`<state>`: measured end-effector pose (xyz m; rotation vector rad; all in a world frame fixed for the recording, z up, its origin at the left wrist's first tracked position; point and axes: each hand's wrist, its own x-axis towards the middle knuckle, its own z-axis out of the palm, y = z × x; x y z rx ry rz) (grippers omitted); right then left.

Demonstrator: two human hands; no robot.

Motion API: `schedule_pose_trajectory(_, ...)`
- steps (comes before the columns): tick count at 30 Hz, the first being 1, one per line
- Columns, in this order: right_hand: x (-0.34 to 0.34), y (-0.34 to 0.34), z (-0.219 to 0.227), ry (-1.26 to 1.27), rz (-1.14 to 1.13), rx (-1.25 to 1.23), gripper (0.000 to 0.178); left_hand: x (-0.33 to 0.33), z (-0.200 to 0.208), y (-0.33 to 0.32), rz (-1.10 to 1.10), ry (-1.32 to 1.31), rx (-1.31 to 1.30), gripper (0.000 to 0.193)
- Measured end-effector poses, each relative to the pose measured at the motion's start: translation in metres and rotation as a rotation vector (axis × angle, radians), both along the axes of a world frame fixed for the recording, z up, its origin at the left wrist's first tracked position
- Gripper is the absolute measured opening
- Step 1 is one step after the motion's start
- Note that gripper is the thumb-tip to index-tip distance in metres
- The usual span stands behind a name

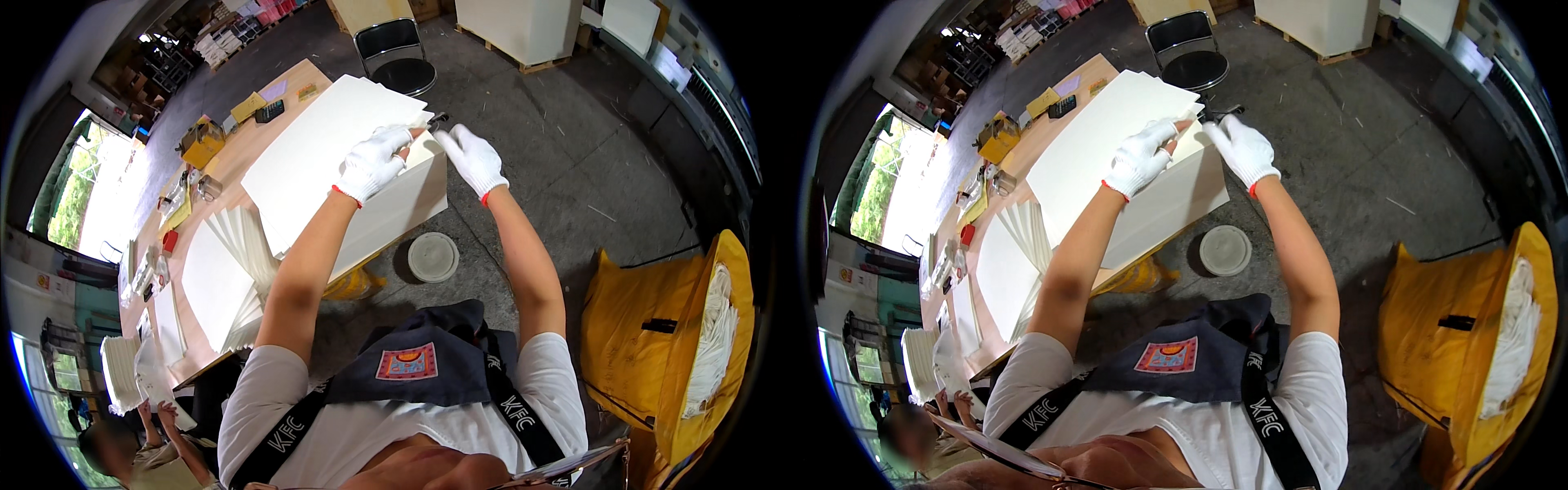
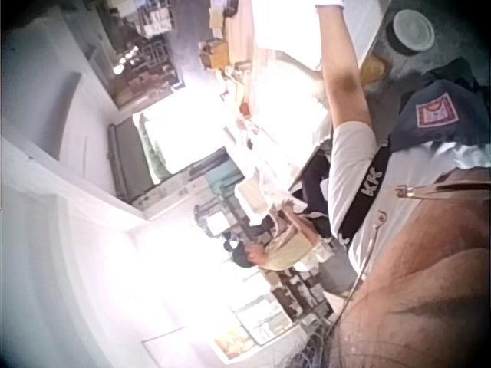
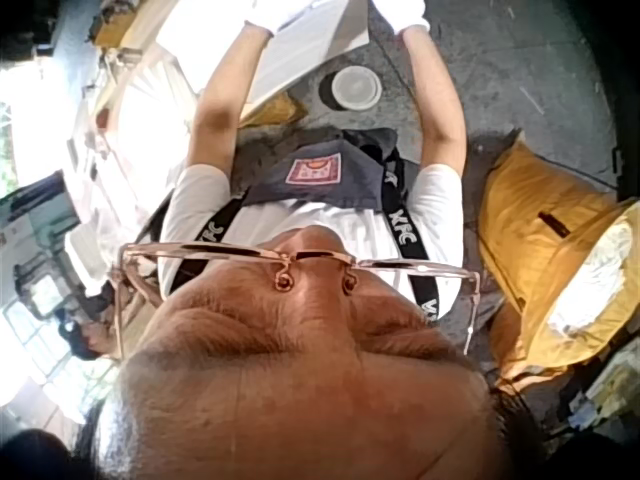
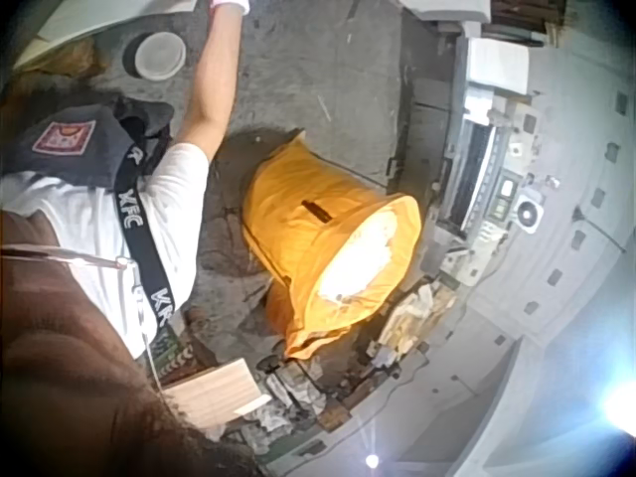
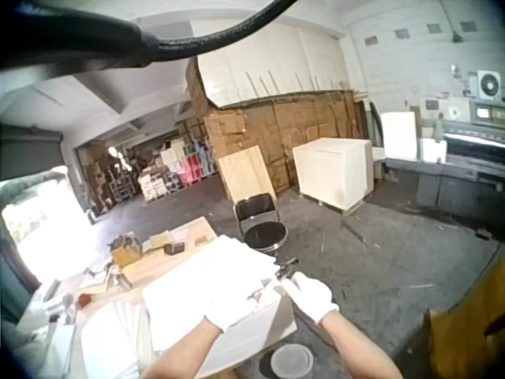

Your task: The person repeatedly picks up small stacks of white paper sheets from a table, aligns them, and places them into a growing pile. The person wears white gloves and uses both hands to handle the paper. A second person is visible in the background working at a separate table.

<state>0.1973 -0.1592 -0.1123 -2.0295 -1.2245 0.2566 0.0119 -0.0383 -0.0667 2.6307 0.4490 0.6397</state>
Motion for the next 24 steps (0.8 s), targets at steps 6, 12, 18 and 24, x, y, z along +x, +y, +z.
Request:
schedule_pose_trajectory(6, -0.004, 0.003, 0.006, -0.706, 0.051, 0.137, 0.021, 0.001, -0.008, 0.011, -0.072, 0.016, 0.176, 0.034)
schedule_pose_trajectory(12, -0.009, 0.010, -0.003, -0.253, -0.005, 0.099, 0.032, -0.003, 0.004, -0.002, -0.047, 0.061, 0.140, 0.030)
schedule_pose_trajectory(18, -0.012, 0.009, -0.013, -0.073, -0.036, 0.150, 0.037, -0.002, 0.000, 0.003, -0.027, 0.052, 0.116, 0.035)
schedule_pose_trajectory(24, -0.025, -0.003, -0.010, -0.459, 0.035, 0.427, 0.037, -0.003, -0.006, 0.004, -0.073, -0.029, 0.252, 0.039)
